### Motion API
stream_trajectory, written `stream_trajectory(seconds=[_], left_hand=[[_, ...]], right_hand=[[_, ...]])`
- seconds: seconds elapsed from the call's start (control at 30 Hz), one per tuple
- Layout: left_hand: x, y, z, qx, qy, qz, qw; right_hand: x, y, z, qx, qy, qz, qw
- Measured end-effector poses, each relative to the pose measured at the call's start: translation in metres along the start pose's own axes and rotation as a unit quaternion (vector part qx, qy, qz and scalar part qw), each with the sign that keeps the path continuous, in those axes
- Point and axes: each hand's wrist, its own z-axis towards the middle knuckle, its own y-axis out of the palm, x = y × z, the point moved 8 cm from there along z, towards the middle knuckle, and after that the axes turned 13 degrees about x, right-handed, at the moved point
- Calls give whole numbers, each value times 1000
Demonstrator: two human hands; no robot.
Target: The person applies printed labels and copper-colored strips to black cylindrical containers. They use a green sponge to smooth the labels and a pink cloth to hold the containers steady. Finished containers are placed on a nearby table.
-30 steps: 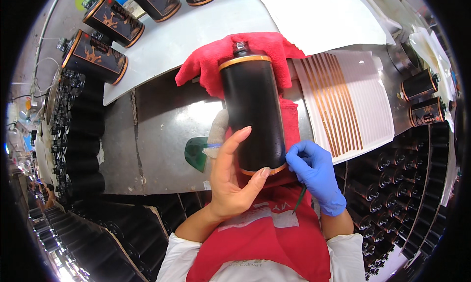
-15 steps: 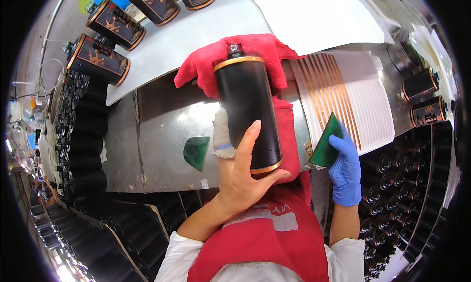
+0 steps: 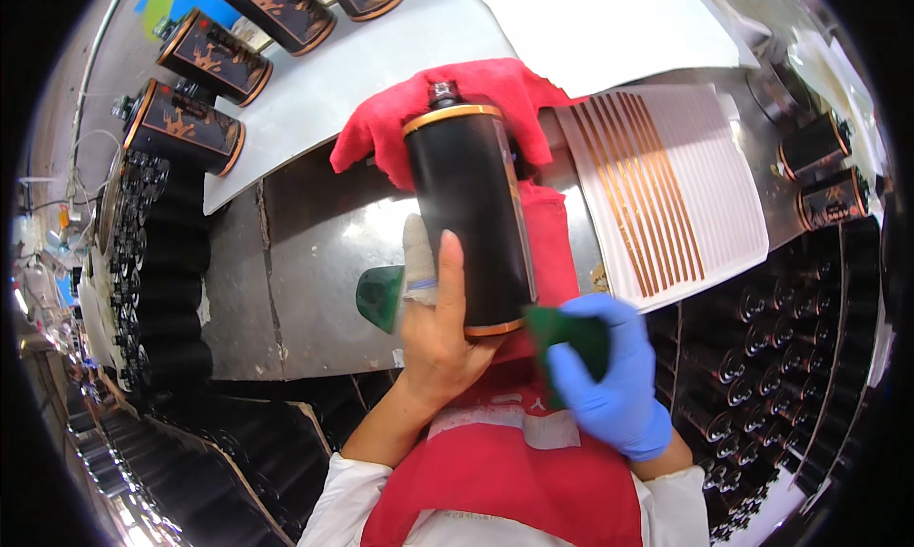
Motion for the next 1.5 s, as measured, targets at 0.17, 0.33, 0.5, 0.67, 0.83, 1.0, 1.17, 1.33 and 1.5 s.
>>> stream_trajectory(seconds=[0.17, 0.33, 0.5, 0.67, 0.83, 1.0, 1.17, 1.33, 1.5], left_hand=[[-22, -5, -18, -14, -49, -34, 998], [-26, -8, -19, -18, -7, -16, 1000], [-44, -8, -28, -148, -56, 23, 987], [1, -5, -9, -99, -13, -16, 995], [-12, 7, -9, -139, -77, -65, 985], [-38, 5, -20, -145, -164, -137, 966], [-14, -7, -3, -107, -114, -34, 987], [21, 10, 16, -131, 60, 93, 985], [-26, 8, -21, -120, -102, -189, 969]], right_hand=[[29, 8, 2, -35, 68, 9, 997], [73, 3, 4, 8, 101, 9, 995], [66, -22, 13, 72, 129, 29, 989], [2, 11, 0, 9, -50, 6, 999], [33, 5, 0, 2, 59, 20, 998], [65, 1, 4, 25, 83, 32, 996], [54, -23, 5, 108, 56, -25, 992], [5, 15, -1, -4, -52, -23, 998], [54, -1, 2, 38, 59, 12, 997]])
